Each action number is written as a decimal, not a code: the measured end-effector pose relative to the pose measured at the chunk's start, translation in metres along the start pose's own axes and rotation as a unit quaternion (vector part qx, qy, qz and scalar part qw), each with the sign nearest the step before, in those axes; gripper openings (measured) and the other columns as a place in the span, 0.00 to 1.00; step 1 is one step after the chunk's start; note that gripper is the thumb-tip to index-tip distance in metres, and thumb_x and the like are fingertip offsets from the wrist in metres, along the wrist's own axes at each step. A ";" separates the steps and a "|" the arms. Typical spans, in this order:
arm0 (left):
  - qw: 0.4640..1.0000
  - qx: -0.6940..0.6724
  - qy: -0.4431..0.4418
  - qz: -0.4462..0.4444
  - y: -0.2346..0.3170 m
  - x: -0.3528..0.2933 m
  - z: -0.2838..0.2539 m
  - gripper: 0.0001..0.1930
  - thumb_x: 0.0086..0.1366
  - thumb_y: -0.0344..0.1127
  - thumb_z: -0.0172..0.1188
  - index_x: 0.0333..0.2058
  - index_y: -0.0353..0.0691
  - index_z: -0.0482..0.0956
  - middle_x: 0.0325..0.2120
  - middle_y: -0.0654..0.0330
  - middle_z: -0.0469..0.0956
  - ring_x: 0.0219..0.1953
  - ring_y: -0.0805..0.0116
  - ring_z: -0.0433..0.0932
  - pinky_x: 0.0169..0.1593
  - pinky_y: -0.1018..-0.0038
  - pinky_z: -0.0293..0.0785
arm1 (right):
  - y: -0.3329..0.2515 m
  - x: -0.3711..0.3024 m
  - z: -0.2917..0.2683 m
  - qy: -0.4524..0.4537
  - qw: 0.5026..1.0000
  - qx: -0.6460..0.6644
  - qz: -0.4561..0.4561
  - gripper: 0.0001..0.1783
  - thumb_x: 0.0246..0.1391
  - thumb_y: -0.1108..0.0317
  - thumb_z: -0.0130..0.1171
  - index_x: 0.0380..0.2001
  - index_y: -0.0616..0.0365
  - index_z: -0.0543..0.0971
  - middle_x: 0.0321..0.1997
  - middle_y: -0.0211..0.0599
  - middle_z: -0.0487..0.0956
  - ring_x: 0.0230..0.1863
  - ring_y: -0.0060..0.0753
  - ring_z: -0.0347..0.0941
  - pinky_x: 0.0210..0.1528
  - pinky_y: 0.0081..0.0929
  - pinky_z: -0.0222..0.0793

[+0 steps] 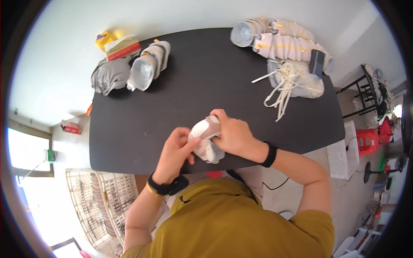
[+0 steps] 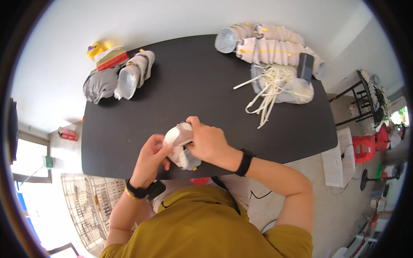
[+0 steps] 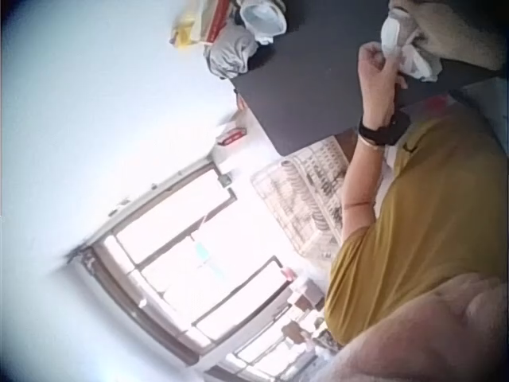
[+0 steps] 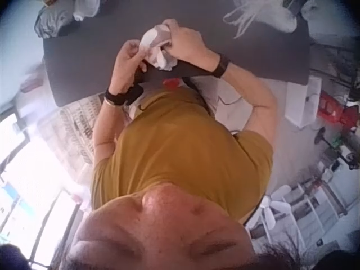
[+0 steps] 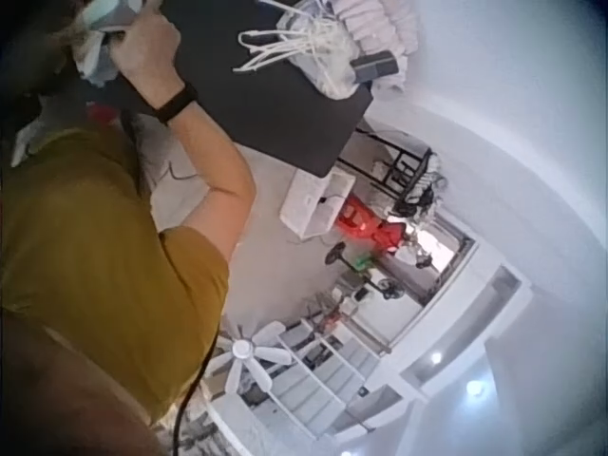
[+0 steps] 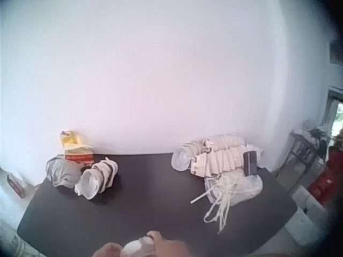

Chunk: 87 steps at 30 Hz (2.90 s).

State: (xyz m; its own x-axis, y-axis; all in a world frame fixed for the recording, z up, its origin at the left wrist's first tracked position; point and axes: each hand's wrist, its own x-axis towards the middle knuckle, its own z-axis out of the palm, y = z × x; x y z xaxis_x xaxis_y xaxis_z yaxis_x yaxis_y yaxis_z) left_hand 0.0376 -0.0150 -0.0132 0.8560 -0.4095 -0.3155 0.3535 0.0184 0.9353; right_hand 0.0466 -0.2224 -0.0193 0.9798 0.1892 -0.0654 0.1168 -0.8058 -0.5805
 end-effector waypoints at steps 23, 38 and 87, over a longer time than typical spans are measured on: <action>0.991 -0.101 0.035 -0.083 0.001 -0.007 0.001 0.15 0.66 0.32 0.62 0.49 0.33 0.77 0.37 0.62 0.81 0.34 0.79 0.78 0.33 0.82 0.76 | 0.087 -0.011 -0.053 0.034 0.977 0.205 0.039 0.07 0.54 0.70 0.64 0.29 0.62 0.78 0.29 0.35 0.79 0.30 0.26 0.75 0.35 0.25 0.70; 0.996 -0.066 0.023 -0.062 -0.003 -0.002 0.002 0.20 0.62 0.28 0.65 0.52 0.32 0.73 0.41 0.63 0.81 0.37 0.78 0.79 0.40 0.78 0.77 | -0.006 -0.019 -0.001 -0.018 0.919 0.392 0.029 0.05 0.55 0.73 0.65 0.31 0.65 0.80 0.29 0.31 0.79 0.26 0.18 0.72 0.28 0.19 0.68; 0.990 -0.108 0.089 0.011 -0.023 -0.017 0.008 0.12 0.63 0.26 0.63 0.46 0.35 0.79 0.37 0.65 0.82 0.36 0.81 0.77 0.38 0.80 0.75 | -0.015 -0.041 -0.010 0.005 0.981 0.064 -0.181 0.04 0.55 0.69 0.62 0.35 0.55 0.79 0.25 0.35 0.79 0.20 0.40 0.76 0.21 0.33 0.69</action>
State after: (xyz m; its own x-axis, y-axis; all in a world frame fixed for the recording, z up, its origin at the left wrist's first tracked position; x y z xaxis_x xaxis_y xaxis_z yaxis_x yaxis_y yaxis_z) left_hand 0.0120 -0.0156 -0.0282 0.9105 -0.2401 -0.3367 0.3900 0.2277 0.8922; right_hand 0.0061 -0.2237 0.0001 0.8792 0.4445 0.1718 0.4372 -0.6088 -0.6620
